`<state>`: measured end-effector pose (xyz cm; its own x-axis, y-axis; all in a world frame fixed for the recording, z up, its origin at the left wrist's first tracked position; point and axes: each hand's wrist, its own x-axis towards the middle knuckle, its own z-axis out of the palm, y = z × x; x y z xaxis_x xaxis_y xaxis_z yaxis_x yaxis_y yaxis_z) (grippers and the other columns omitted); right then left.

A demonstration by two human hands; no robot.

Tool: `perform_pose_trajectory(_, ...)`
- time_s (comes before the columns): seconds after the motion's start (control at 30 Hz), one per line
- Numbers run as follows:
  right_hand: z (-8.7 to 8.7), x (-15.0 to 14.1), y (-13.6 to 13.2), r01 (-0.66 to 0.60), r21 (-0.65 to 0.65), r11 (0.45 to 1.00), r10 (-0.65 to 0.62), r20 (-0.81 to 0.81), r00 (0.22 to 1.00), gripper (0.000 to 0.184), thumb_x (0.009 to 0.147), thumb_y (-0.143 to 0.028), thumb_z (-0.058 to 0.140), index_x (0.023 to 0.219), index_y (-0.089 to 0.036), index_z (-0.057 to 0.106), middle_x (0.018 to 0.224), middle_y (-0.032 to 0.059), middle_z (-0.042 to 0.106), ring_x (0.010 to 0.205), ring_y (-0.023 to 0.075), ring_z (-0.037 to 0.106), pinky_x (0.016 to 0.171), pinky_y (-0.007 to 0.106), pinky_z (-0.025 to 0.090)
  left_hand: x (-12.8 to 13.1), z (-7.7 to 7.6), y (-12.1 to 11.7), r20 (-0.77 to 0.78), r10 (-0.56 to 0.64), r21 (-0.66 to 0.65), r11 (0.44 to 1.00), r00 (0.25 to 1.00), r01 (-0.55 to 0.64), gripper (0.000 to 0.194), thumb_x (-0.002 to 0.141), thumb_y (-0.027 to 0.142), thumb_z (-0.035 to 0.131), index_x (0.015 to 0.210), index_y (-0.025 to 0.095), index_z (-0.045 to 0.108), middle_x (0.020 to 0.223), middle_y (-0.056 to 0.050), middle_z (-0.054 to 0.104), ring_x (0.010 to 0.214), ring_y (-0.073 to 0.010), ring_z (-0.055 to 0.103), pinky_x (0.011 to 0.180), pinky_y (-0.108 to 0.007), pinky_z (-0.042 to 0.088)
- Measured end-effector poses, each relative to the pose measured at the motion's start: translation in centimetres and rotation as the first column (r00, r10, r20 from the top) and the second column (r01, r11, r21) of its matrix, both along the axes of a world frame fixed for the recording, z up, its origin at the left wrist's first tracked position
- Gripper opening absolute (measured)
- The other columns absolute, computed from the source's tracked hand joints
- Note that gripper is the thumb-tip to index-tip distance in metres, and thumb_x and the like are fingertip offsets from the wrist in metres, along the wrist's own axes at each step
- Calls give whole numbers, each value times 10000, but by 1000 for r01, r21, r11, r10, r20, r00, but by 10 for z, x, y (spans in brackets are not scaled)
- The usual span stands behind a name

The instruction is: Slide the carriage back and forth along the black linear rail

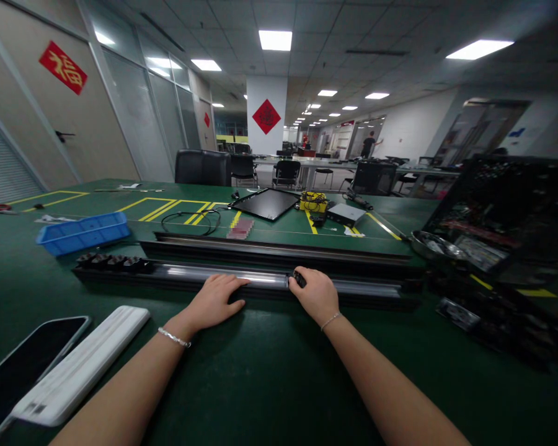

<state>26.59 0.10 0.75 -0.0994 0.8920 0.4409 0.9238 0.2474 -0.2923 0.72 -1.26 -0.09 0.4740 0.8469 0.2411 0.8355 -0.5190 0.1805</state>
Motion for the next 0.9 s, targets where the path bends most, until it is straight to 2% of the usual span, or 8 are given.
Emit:
perform_pose_trajectory(0.43,-2,-1,-3,13,17,1000,-13,5,1000,282,814,-392,479,966,-220,643,919,36,684,872,177,594,812,280,377,1,1,0,3,-1,-17,1000,1000,1,429,805,383,514,1220,274,508,1094,-34,609,1045,-220,521,946,-398,321)
perform_pose_trajectory(0.6,-3,-3,-5,19,46,999,-20,11,1000,355,808,-443,493,1041,-208,623,978,64,677,910,195,586,840,309,368,2,3,-1,-2,5,-19,1000,1000,-5,433,802,370,520,1223,268,506,1093,-34,608,1040,-221,520,941,-397,323)
perform_pose_trajectory(0.9,-4,-3,-2,20,23,1000,-20,0,1000,282,791,-405,512,973,-230,638,956,42,683,895,189,589,824,298,369,1,2,0,-1,2,-20,1000,1000,-2,438,800,371,520,1227,272,506,1097,-34,614,1048,-224,521,951,-397,317)
